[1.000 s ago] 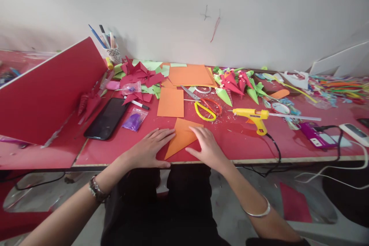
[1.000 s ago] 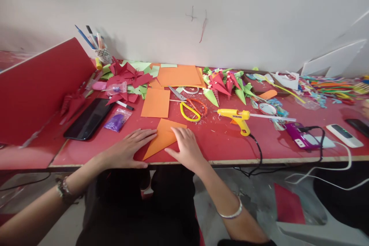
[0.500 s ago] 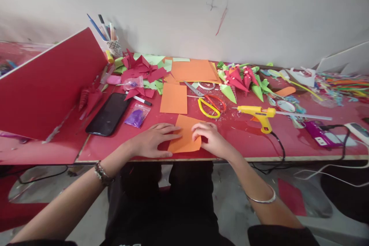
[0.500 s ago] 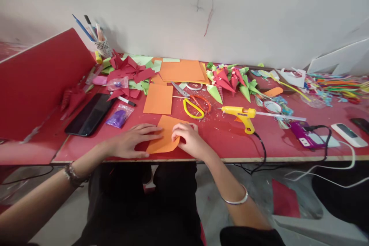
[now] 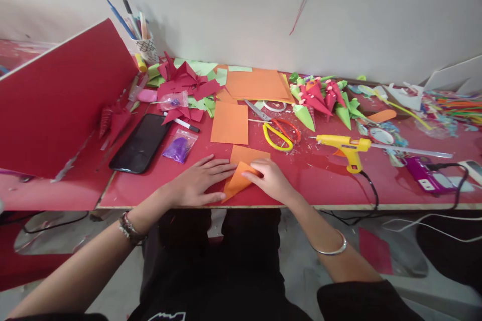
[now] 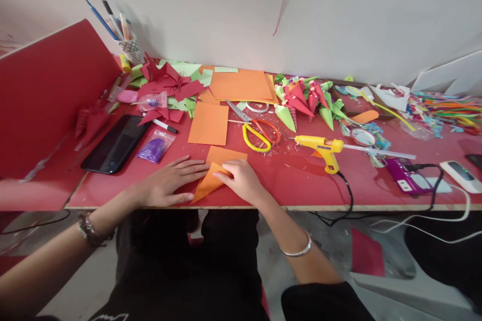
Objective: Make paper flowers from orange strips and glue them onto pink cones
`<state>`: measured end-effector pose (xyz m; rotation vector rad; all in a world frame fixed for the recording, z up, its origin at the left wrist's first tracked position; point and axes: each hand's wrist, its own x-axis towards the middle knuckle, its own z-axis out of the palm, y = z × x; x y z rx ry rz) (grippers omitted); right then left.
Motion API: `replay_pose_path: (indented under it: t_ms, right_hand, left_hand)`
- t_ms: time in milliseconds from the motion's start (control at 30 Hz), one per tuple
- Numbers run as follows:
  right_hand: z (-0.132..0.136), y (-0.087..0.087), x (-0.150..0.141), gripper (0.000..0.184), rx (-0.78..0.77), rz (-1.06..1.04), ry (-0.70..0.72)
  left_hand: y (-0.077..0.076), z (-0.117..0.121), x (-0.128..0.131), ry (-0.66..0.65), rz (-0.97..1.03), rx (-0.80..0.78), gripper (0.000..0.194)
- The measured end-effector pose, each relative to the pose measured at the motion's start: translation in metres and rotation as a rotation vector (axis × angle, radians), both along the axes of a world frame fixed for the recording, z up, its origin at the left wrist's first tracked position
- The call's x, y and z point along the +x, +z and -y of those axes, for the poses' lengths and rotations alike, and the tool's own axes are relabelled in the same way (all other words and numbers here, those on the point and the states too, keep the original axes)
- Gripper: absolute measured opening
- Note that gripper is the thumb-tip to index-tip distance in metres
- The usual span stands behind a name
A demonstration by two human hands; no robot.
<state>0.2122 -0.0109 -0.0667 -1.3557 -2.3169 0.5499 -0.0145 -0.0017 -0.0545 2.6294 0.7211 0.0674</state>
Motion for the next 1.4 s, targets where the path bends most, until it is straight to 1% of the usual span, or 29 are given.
replay_pose_path:
  t_ms: [67,200,300,400,500,600,900,1100,1400]
  right_hand:
    - [-0.003,-0.001,-0.003,0.036,0.033,0.021,-0.006]
    - [-0.007,-0.002,-0.007,0.035,0.083,0.089,-0.017]
    - [-0.009,-0.004,-0.008,0.035,0.11,0.121,-0.019]
    - [-0.01,-0.005,-0.009,0.035,0.111,0.141,-0.02]
    - [-0.012,-0.006,-0.01,0.035,0.105,0.161,-0.023]
    - [-0.014,-0.006,-0.012,0.036,0.11,0.186,-0.029]
    - [-0.013,-0.008,-0.014,0.035,0.166,0.22,-0.054]
    - [-0.014,-0.007,-0.016,0.036,0.168,0.236,-0.033]
    - [-0.015,-0.009,-0.017,0.034,0.195,0.259,-0.014]
  left_hand:
    - [-0.003,0.001,0.0,0.031,0.011,0.029,0.059]
    - [-0.008,0.003,0.0,0.059,0.036,0.073,0.063]
    - [-0.008,0.006,0.0,0.093,0.085,0.067,0.065]
    - [-0.006,0.008,0.002,0.131,0.143,0.044,0.063]
    - [-0.006,0.008,0.002,0.127,0.165,0.035,0.062]
    - [-0.008,0.008,0.003,0.133,0.143,0.049,0.061]
    - [-0.007,0.007,0.003,0.108,0.103,0.059,0.054]
    - [-0.006,0.007,0.003,0.1,0.112,0.066,0.046]
    - [-0.006,0.009,0.003,0.104,0.119,0.073,0.044]
